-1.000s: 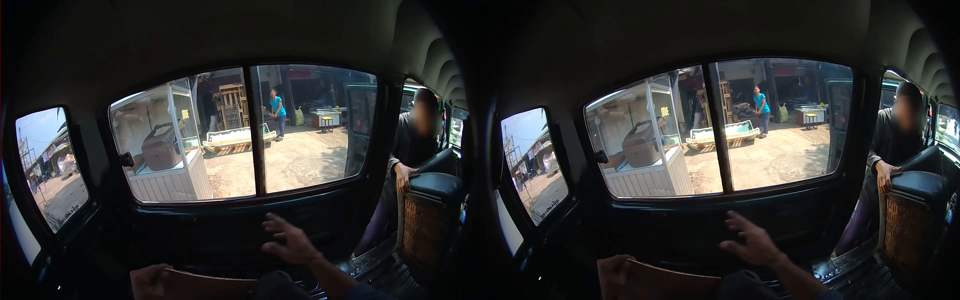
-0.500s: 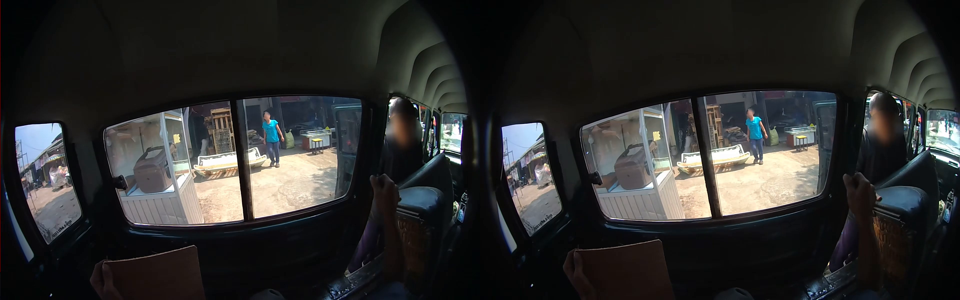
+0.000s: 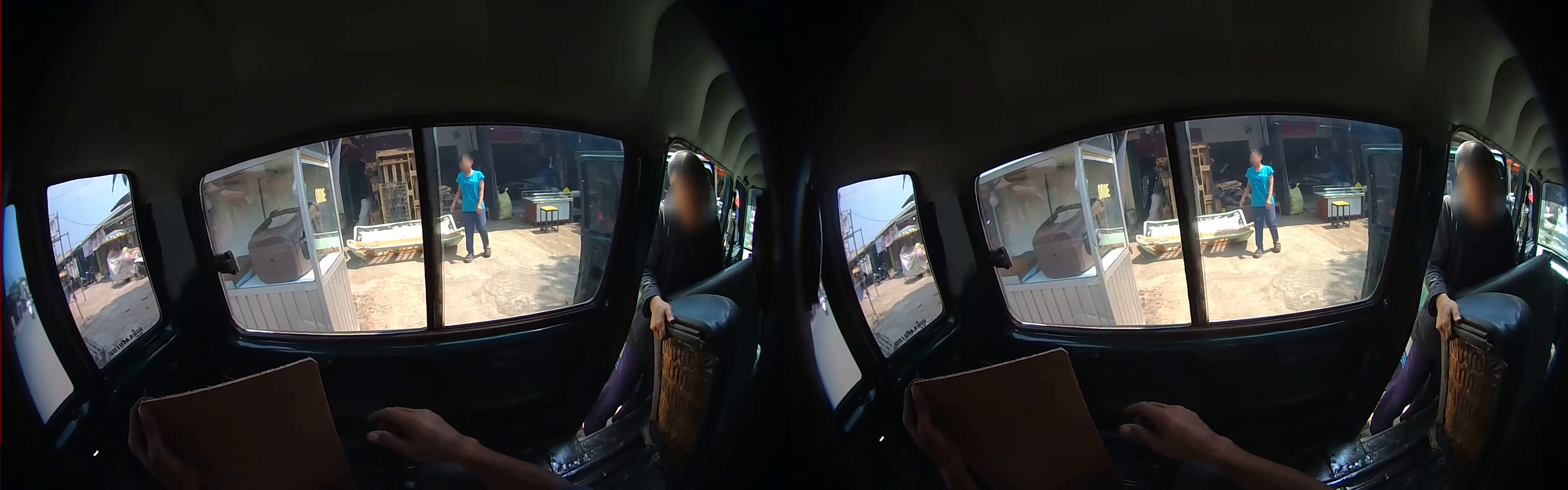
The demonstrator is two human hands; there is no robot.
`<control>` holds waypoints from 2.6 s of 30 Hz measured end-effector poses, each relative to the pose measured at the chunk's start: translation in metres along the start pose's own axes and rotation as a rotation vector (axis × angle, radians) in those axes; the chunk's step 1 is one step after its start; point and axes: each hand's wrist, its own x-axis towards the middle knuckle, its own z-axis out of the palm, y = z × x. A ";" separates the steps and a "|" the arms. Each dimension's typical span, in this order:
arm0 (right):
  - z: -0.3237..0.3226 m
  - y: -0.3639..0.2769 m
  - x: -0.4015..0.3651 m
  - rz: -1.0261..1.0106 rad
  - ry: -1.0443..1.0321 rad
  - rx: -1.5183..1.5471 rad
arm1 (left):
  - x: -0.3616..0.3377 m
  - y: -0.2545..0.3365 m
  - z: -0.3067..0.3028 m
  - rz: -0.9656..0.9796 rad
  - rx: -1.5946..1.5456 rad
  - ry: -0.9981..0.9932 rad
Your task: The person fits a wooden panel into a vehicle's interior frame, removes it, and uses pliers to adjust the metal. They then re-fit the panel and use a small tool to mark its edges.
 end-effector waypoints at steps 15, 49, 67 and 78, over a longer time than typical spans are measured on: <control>0.072 0.026 0.017 0.224 -0.015 0.300 | -0.023 -0.005 -0.003 -0.125 -0.278 -0.322; 0.289 0.038 0.307 0.061 -0.244 0.712 | 0.014 -0.213 -0.106 -0.309 0.059 0.137; 0.430 0.032 0.414 -0.088 -0.057 0.899 | 0.039 -0.233 -0.083 -0.112 0.706 0.100; 0.430 0.028 0.412 -0.127 0.031 0.792 | 0.035 -0.231 -0.062 -0.092 0.828 0.112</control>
